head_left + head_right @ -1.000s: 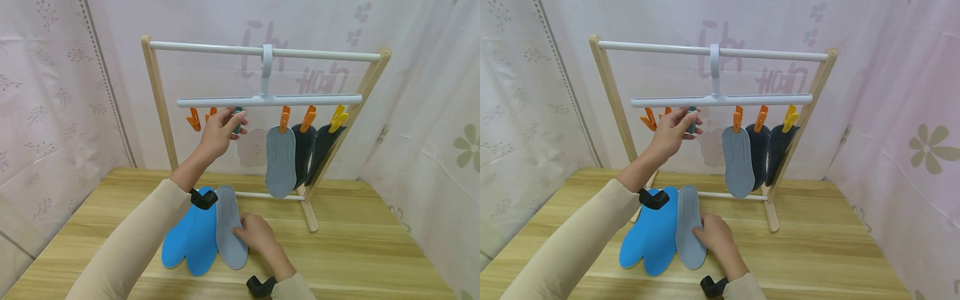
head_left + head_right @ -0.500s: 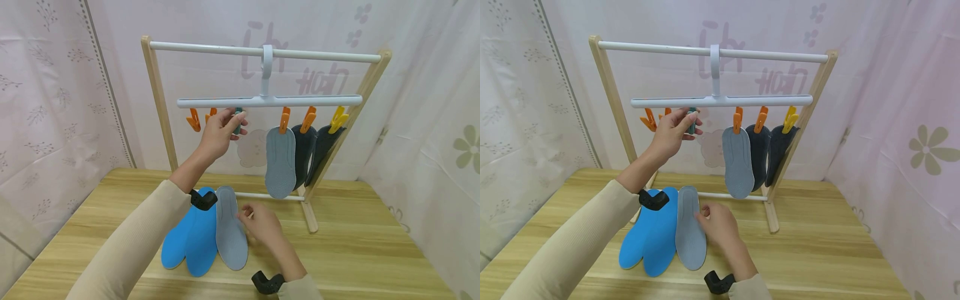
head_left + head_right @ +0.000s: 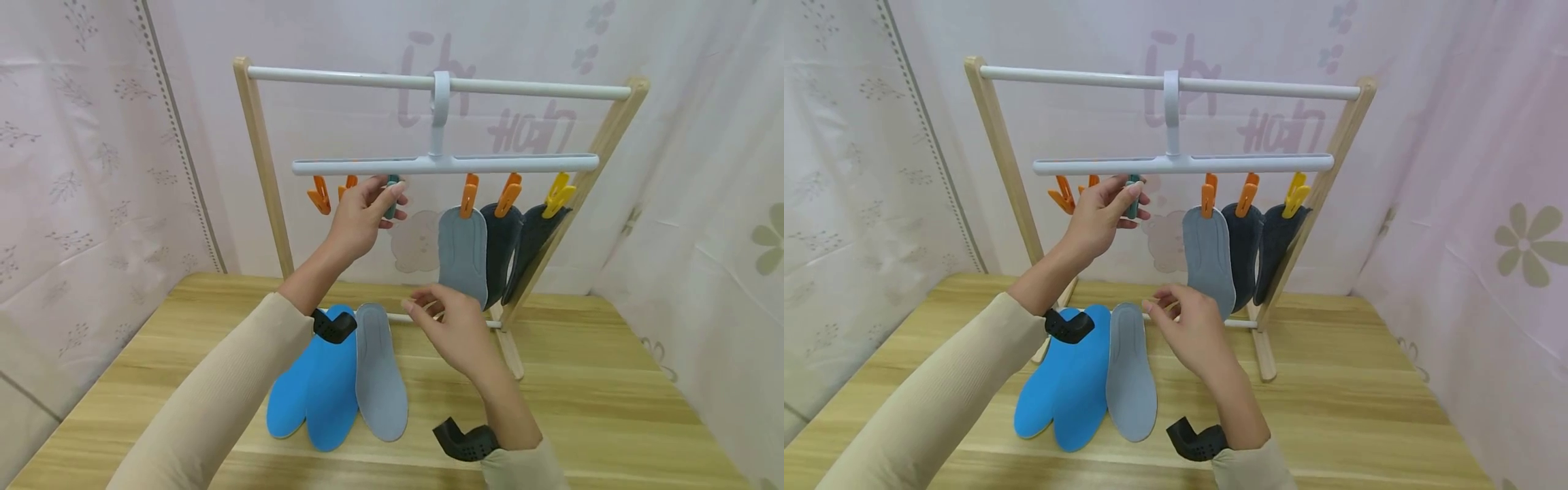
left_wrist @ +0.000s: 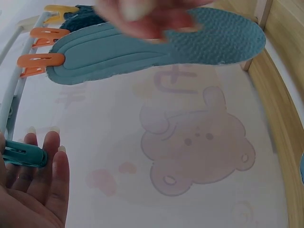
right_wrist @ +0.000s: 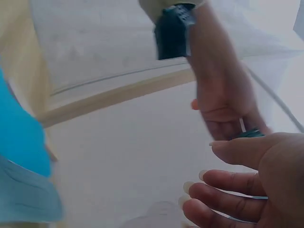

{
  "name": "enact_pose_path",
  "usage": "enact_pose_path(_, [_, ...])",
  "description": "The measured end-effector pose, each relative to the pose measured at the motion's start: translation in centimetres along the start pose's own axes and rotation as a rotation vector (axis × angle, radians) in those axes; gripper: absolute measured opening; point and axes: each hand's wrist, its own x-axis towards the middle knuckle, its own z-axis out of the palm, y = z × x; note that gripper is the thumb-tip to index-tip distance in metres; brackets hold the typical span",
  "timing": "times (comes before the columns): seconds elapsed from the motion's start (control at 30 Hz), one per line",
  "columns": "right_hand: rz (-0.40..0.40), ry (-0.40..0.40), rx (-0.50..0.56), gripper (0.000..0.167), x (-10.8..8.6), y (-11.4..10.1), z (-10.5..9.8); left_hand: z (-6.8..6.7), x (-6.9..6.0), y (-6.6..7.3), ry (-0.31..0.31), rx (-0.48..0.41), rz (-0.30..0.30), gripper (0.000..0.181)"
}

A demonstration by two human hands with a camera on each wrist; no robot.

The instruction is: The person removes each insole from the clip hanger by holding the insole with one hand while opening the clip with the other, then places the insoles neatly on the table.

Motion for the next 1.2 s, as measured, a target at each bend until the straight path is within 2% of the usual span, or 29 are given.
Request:
enact_pose_path(0.1, [-0.019, 0.023, -0.008, 0.023, 0.3, -0.3, -1.1, 0.0, -0.1, 0.0, 0.003, 0.001, -0.006, 0.035])
enact_pose_path(0.23, [0.003, 0.073, 0.014, 0.022, 0.0, -0.2, -2.1, 0.2, 0.1, -0.1, -0.003, 0.008, 0.000, 0.036])
enact_pose_path(0.5, [0.040, 0.165, 0.054, 0.024, -0.1, 1.8, -2.2, 0.3, 0.2, -0.2, 0.001, -0.006, 0.015, 0.035])
enact_pose_path(0.77, [0.064, 0.432, 0.142, 0.030, 0.3, 3.2, -2.4, 0.1, 0.1, -0.3, 0.004, -0.006, 0.018, 0.037])
enact_pose_path(0.93, [0.073, 0.525, 0.153, 0.042, 0.3, 3.6, -2.5, 0.1, 0.0, -0.4, 0.003, -0.006, 0.019, 0.037])
enact_pose_path(1.07, [0.096, 0.538, 0.153, 0.051, 0.4, 3.9, -2.6, 0.1, 0.1, -0.4, -0.002, -0.011, 0.025, 0.038])
enact_pose_path(1.2, [0.149, 0.478, 0.172, 0.056, 0.3, 3.9, -2.8, 0.2, 0.1, -0.4, 0.002, -0.014, 0.022, 0.038])
